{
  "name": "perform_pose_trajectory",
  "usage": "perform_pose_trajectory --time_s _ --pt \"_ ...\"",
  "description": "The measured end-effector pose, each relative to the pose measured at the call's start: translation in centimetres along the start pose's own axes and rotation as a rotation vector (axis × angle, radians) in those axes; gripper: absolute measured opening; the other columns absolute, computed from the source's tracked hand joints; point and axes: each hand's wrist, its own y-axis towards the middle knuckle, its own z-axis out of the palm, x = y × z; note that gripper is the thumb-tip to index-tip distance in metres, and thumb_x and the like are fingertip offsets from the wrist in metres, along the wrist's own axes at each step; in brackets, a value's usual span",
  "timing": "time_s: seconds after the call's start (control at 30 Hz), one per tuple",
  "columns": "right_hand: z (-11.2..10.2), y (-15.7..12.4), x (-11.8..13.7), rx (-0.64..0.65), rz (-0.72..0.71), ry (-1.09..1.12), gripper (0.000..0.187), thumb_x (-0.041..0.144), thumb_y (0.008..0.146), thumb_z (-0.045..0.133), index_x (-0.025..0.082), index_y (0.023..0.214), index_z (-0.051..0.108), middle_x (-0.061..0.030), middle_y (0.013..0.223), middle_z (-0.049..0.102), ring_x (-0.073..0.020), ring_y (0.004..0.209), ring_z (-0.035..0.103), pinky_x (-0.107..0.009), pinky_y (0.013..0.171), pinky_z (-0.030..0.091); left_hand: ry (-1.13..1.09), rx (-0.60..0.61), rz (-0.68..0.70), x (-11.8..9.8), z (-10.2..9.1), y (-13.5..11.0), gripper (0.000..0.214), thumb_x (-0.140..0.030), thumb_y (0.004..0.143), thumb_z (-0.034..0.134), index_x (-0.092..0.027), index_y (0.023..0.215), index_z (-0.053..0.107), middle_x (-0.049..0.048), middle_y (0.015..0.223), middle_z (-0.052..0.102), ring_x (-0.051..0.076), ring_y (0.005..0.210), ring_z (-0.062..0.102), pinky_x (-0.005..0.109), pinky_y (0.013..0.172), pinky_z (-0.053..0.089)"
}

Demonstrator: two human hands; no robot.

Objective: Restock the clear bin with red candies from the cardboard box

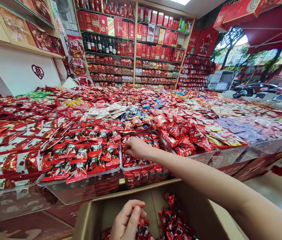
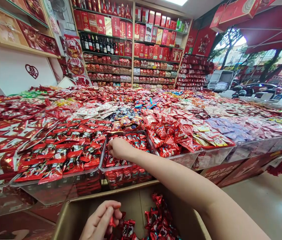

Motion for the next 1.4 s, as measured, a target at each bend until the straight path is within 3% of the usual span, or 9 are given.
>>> perform_pose_trajectory --time_s 0.17,0.27,0.4,0.6,0.83,1.07,1.17,1.3,1.4 --pt "-1.9 -3.3 1.8 -0.181 -0.012 0.194 0.013 0.017 0.073 0.050 0.013 0.077 0.062 -0.0042 0.072 0.061 -0.0118 0.065 0.051 -0.023 0.059 0.036 -0.472 0.029 -0.095 -0.8 -0.4 0.2 0.025 -0.031 0.073 0.051 -0.019 0.093 0.060 0.0040 0.084 0.064 0.017 0.076 0.055 0.026 0.063 0.043" --pt "-2.5 -7.5 3.7 -0.181 -0.014 0.352 0.014 0.022 0.077 0.048 0.015 0.077 0.060 -0.0010 0.066 0.057 -0.0098 0.059 0.048 -0.022 0.055 0.036 -0.471 0.009 -0.094 -1.3 -0.1 0.0 0.026 -0.021 0.072 0.057 -0.021 0.098 0.056 0.0030 0.091 0.064 0.016 0.082 0.058 0.026 0.070 0.044" --pt "-1.3 -12.4 5.6 -0.147 0.045 0.275 0.017 0.031 0.076 0.051 0.017 0.079 0.059 -0.0029 0.070 0.055 -0.0124 0.066 0.048 -0.023 0.058 0.036 -0.466 0.062 -0.037 -1.5 0.3 -0.1 0.042 -0.020 0.069 0.064 -0.026 0.106 0.047 0.0012 0.093 0.066 0.016 0.077 0.062 0.025 0.068 0.048" --pt "1.7 -14.2 4.9 -0.085 0.035 0.507 0.020 0.031 0.077 0.051 0.017 0.066 0.058 -0.0015 0.065 0.052 -0.0103 0.063 0.047 -0.022 0.058 0.037 -0.397 0.193 -0.021 -1.1 0.2 0.0 0.050 -0.012 0.068 0.066 -0.025 0.109 0.042 0.0025 0.092 0.067 0.013 0.071 0.064 0.022 0.064 0.050" --pt "2.4 -15.3 3.9 -0.204 0.331 1.027 0.021 0.032 0.069 0.059 0.015 0.057 0.056 0.0010 0.060 0.050 -0.0084 0.057 0.043 -0.022 0.055 0.034 -0.181 0.160 -0.093 -0.8 0.6 -0.2 0.032 -0.023 0.072 0.062 -0.017 0.102 0.053 0.0039 0.072 0.071 0.017 0.062 0.066 0.024 0.055 0.052" --pt "4.5 -16.5 4.8 -0.239 0.707 1.687 0.028 0.035 0.064 0.064 0.014 0.054 0.048 0.0052 0.047 0.042 -0.0036 0.042 0.033 -0.018 0.044 0.027 -0.239 0.160 -0.113 -1.2 0.9 -0.5 0.034 -0.026 0.064 0.069 -0.018 0.096 0.061 0.0030 0.063 0.070 0.016 0.053 0.064 0.023 0.049 0.049" --pt "4.3 -17.0 4.8 -0.231 0.596 1.488 0.020 0.034 0.067 0.062 0.015 0.070 0.055 0.0027 0.056 0.050 -0.0054 0.046 0.041 -0.019 0.045 0.033 -0.262 0.145 -0.137 -1.1 0.7 -0.4 0.035 -0.026 0.064 0.068 -0.017 0.097 0.061 0.0038 0.062 0.070 0.014 0.050 0.062 0.020 0.044 0.045" --pt "2.2 -18.4 4.4 -0.133 0.099 0.871 0.042 0.020 0.070 0.058 0.023 0.111 0.047 -0.0080 0.111 0.050 -0.0153 0.091 0.050 -0.027 0.074 0.042 -0.324 0.183 -0.176 -1.2 0.5 -0.3 0.034 -0.028 0.067 0.064 -0.017 0.099 0.059 0.0026 0.056 0.067 0.010 0.041 0.057 0.014 0.037 0.037" --pt "0.5 -19.0 4.4 -0.070 -0.170 0.422 0.041 0.012 0.078 0.045 0.023 0.117 0.043 -0.0086 0.115 0.049 -0.0153 0.099 0.046 -0.028 0.080 0.038 -0.336 0.221 -0.201 -1.1 0.5 -0.3 0.036 -0.028 0.067 0.064 -0.018 0.101 0.058 0.0018 0.052 0.066 0.009 0.039 0.057 0.012 0.035 0.034"
